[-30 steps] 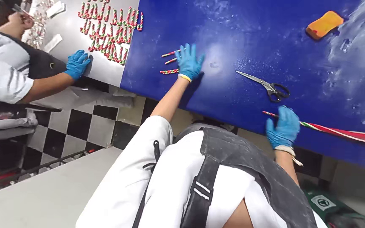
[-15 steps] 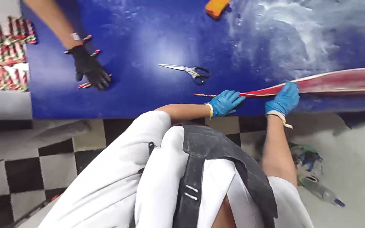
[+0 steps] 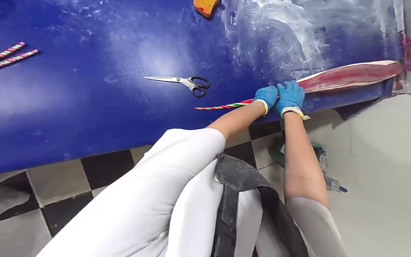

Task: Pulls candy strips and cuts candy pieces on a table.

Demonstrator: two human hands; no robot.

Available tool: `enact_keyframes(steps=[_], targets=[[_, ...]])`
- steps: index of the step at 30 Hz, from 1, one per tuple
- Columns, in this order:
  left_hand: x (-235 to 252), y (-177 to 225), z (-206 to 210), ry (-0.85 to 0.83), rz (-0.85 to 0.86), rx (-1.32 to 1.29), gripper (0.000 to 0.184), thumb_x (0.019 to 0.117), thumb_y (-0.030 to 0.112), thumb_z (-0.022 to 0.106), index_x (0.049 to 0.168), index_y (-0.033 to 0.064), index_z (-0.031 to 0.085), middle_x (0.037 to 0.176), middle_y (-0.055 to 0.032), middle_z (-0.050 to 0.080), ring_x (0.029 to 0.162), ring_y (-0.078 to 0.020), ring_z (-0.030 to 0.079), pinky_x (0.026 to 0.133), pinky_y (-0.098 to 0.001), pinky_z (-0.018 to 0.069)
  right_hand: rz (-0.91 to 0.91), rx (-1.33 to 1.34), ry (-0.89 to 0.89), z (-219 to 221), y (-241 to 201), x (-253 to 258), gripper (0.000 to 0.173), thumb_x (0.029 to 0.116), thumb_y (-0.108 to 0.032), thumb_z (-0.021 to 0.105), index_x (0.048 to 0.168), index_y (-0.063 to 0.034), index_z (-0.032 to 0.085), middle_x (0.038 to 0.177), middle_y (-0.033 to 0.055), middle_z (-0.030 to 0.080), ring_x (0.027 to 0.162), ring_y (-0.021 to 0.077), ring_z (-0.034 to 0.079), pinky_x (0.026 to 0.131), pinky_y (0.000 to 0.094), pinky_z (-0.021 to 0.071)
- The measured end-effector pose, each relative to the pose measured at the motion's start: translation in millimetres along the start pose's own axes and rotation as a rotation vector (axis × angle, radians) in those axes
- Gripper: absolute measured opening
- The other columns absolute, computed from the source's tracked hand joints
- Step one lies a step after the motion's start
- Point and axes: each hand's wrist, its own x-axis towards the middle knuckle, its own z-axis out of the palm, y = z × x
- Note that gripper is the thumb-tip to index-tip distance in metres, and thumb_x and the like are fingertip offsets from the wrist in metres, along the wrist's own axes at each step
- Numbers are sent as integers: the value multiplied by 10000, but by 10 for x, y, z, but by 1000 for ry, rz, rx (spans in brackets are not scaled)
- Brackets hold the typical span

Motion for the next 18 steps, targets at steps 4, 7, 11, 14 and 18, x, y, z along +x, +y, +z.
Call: enact_keyframes(steps=[4,7,11,14,18], targets=[[-301,-267,-195,-114,19,47,308,976,129,601,1276,89,660,1214,-180,712,1133,-407,679,897,-655,553,-61,-94,-114,-95,-400,80,279,734,-194,833,982,-108,737,1054,163,720,1043,395,667,920,640,504],[-352,-452,-222,-201,45,75,295,979,215,602,1219,55,664,1197,-192,706,1123,-391,684,875,-654,553,-146,-100,-194,-110,-413,111,376,687,-268,859,1036,-174,753,1078,124,728,1064,383,666,938,654,492],[-602,-673,-288,-311,52,32,341,1013,297,542,1200,41,665,1180,-204,700,1128,-387,676,882,-657,539,-144,-160,-199,-65,-461,48,388,670,-237,851,1039,-182,743,1078,111,730,1079,377,662,962,641,487],[-864,-891,-378,-348,63,2,378,1032,336,508,1212,37,655,1167,-208,699,1122,-382,676,882,-653,535,-108,-190,-240,-84,-529,68,414,681,-226,842,1078,-173,738,1103,119,732,1078,381,670,952,646,495],[-1387,-1193,-542,-392,72,-5,433,1066,386,454,1215,26,643,1160,-214,692,1116,-383,673,890,-645,529,-87,-208,-268,-87,-572,106,402,696,-235,844,1074,-163,728,1099,133,728,1067,388,674,929,652,499]])
